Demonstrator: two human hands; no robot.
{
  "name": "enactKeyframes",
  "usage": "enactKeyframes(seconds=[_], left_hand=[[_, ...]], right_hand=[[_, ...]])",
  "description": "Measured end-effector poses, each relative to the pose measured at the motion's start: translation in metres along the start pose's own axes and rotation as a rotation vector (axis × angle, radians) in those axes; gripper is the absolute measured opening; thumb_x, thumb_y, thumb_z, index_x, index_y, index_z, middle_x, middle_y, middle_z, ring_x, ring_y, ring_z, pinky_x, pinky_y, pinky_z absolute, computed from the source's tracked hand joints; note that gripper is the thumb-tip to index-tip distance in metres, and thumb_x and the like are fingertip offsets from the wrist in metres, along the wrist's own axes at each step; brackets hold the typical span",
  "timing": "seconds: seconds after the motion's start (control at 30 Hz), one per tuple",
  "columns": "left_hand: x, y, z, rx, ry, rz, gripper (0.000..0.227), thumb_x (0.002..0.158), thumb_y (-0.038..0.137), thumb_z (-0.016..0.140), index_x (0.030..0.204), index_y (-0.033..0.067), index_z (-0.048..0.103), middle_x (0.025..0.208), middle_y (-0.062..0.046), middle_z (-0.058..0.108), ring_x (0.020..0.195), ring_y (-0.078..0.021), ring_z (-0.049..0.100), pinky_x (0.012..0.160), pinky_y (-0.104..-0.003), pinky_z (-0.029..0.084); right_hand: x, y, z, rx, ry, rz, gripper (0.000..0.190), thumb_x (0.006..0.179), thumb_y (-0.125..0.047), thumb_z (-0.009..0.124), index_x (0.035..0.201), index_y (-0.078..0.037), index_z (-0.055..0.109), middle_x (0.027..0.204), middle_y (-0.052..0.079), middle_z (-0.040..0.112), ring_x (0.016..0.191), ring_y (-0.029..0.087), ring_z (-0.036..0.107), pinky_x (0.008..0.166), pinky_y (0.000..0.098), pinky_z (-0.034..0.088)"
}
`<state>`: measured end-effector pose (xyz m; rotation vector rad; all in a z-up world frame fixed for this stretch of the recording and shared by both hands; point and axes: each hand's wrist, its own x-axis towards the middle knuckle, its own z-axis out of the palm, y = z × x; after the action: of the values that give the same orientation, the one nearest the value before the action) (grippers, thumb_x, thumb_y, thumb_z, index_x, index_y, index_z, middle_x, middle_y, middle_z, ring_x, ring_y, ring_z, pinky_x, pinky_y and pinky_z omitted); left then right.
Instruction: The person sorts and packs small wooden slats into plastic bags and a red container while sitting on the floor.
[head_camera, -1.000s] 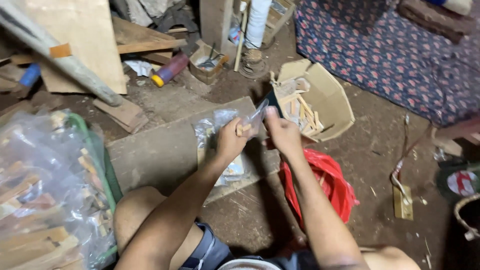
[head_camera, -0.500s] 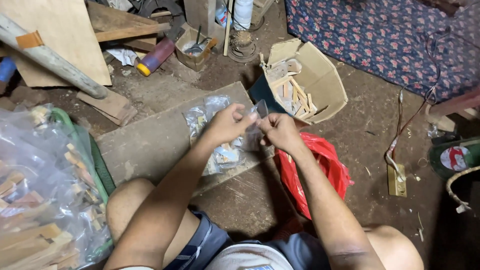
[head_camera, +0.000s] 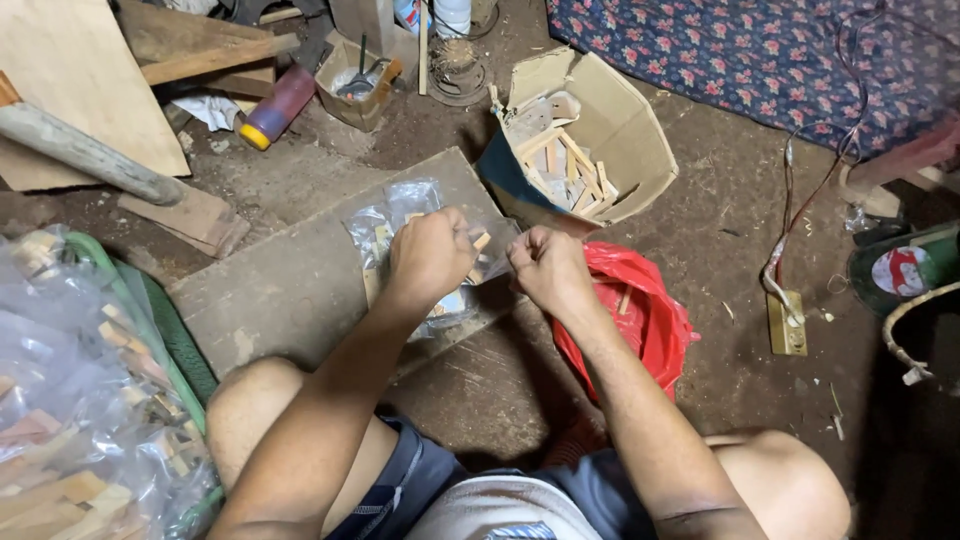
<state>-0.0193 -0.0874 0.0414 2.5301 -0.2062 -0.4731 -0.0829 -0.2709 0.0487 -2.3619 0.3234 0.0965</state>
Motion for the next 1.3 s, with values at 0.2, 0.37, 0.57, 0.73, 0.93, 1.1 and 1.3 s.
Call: enactKeyframes(seconds=[0.2,0.37,0.57,0.73,0.93,1.1,1.3], left_hand=[[-0.029,0.025,-0.014,-0.105,-0.017,-0.045,0.056,0.095,0.048,0.056,0.125,0.0006,0.052,0.115,-0.031,0.068,0.115,-0.0497,0.066,0.101,-0.063,0.049],[-0.007,0.016,0.010,-0.014,-0.055,-0.103,0.034,0.091,0.016,0.064,0.121,0.0014,0.057,0.110,-0.021,0.071,0.112,-0.0431,0.070,0.095,-0.056,0.056],[-0.005,0.027,0.003,0.048,-0.103,-0.176,0.033,0.095,0.018,0.061,0.124,0.0021,0.057,0.113,-0.024,0.071,0.114,-0.0439,0.069,0.097,-0.055,0.056],[-0.002,0.025,0.017,-0.020,-0.124,-0.069,0.025,0.087,0.015,0.068,0.109,0.0049,0.074,0.099,-0.022,0.075,0.108,-0.0450,0.070,0.090,-0.057,0.057],[0.003,0.042,0.026,-0.234,-0.045,0.007,0.020,0.093,0.018,0.063,0.106,0.0106,0.076,0.094,-0.019,0.076,0.104,-0.0414,0.072,0.089,-0.052,0.056],[-0.005,0.061,0.023,-0.354,-0.052,0.033,0.019,0.091,0.022,0.066,0.106,0.0170,0.078,0.087,-0.015,0.074,0.097,-0.0370,0.072,0.083,-0.049,0.056],[0.016,0.033,0.052,-0.267,-0.034,-0.027,0.020,0.093,0.022,0.069,0.110,0.0145,0.077,0.087,-0.017,0.071,0.097,-0.0377,0.072,0.083,-0.050,0.056]], right_hand=[[-0.012,-0.021,0.006,0.090,-0.056,0.039,0.017,0.088,-0.027,0.067,0.085,-0.015,0.078,0.067,0.006,0.074,0.083,0.031,0.076,0.077,0.0439,0.058],[-0.009,-0.009,0.014,0.104,-0.029,0.048,0.016,0.090,-0.029,0.067,0.084,-0.019,0.078,0.063,0.003,0.072,0.077,0.026,0.076,0.072,0.0398,0.057],[-0.001,0.005,0.012,0.157,-0.009,0.021,0.014,0.091,-0.028,0.066,0.088,-0.023,0.079,0.060,0.001,0.072,0.069,0.020,0.077,0.064,0.0333,0.060],[0.004,0.034,-0.029,0.540,-0.133,0.095,0.022,0.099,-0.020,0.063,0.101,0.000,0.072,0.075,0.014,0.074,0.065,0.018,0.073,0.062,0.0323,0.063],[0.020,0.250,-0.015,0.459,-0.148,0.449,0.025,0.097,-0.019,0.068,0.095,0.006,0.073,0.075,0.023,0.070,0.064,0.028,0.075,0.060,0.0376,0.065],[0.012,0.379,0.093,-0.193,-0.174,0.493,0.035,0.086,-0.043,0.074,0.098,-0.012,0.082,0.102,0.019,0.078,0.109,0.038,0.072,0.098,0.0494,0.056],[0.027,0.413,0.163,-0.085,-0.001,0.471,0.017,0.087,-0.031,0.071,0.101,-0.023,0.076,0.100,0.007,0.078,0.106,0.031,0.073,0.094,0.0432,0.058]])
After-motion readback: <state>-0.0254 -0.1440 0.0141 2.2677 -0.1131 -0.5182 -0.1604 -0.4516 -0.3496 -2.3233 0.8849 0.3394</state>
